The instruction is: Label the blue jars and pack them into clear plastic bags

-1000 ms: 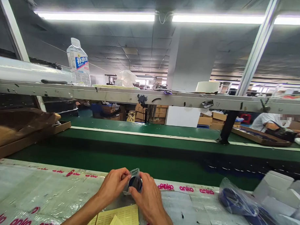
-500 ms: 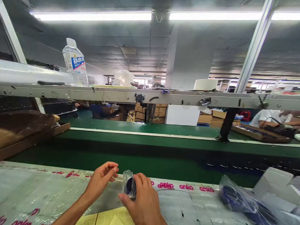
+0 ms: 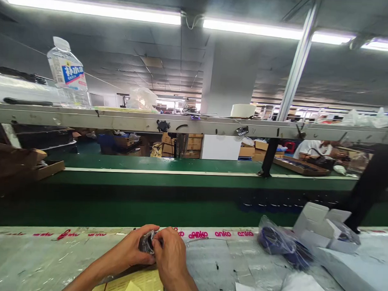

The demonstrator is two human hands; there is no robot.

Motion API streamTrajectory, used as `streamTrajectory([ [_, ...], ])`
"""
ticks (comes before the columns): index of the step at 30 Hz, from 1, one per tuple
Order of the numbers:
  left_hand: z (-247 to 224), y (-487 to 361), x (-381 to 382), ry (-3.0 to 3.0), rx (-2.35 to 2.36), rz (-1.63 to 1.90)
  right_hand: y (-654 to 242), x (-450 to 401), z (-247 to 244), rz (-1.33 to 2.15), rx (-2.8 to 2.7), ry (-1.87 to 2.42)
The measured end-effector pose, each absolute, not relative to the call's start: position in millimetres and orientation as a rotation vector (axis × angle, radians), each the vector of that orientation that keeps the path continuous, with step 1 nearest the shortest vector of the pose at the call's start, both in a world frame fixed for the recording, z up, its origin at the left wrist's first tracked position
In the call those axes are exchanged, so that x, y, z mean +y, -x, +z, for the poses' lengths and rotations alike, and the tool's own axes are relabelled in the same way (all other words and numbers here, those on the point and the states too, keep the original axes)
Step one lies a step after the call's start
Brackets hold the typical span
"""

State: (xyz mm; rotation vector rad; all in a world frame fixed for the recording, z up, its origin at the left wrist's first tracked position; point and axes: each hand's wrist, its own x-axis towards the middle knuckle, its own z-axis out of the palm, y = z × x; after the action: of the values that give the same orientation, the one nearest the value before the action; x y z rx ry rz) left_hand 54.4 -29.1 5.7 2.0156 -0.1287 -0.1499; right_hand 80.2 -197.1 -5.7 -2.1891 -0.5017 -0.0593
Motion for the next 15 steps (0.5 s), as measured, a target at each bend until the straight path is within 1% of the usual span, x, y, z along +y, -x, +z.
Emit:
streamTrajectory([
  [4,7.8,-57.1,-43.9,-1.996,-0.297,-0.061,-83.5,-202.8,5.6,-0.036,-0.447,2.128],
  [8,5.8,-54.1,-40.6,-2.030,-0.188,0.032,-103.8,-229.9,29.3,-0.115,-0.386,2.142],
  [12,1.4,-47.5,-11.6,-2.029,0.043,0.108,-158.4,-282.6,43.1,-0.179,-0.305,2.342],
  [15,4.5,-34.9,31.5,-2.146,0.167,0.260,-210.4,-328.4,44.2,-0.217,-0.138,2.573],
])
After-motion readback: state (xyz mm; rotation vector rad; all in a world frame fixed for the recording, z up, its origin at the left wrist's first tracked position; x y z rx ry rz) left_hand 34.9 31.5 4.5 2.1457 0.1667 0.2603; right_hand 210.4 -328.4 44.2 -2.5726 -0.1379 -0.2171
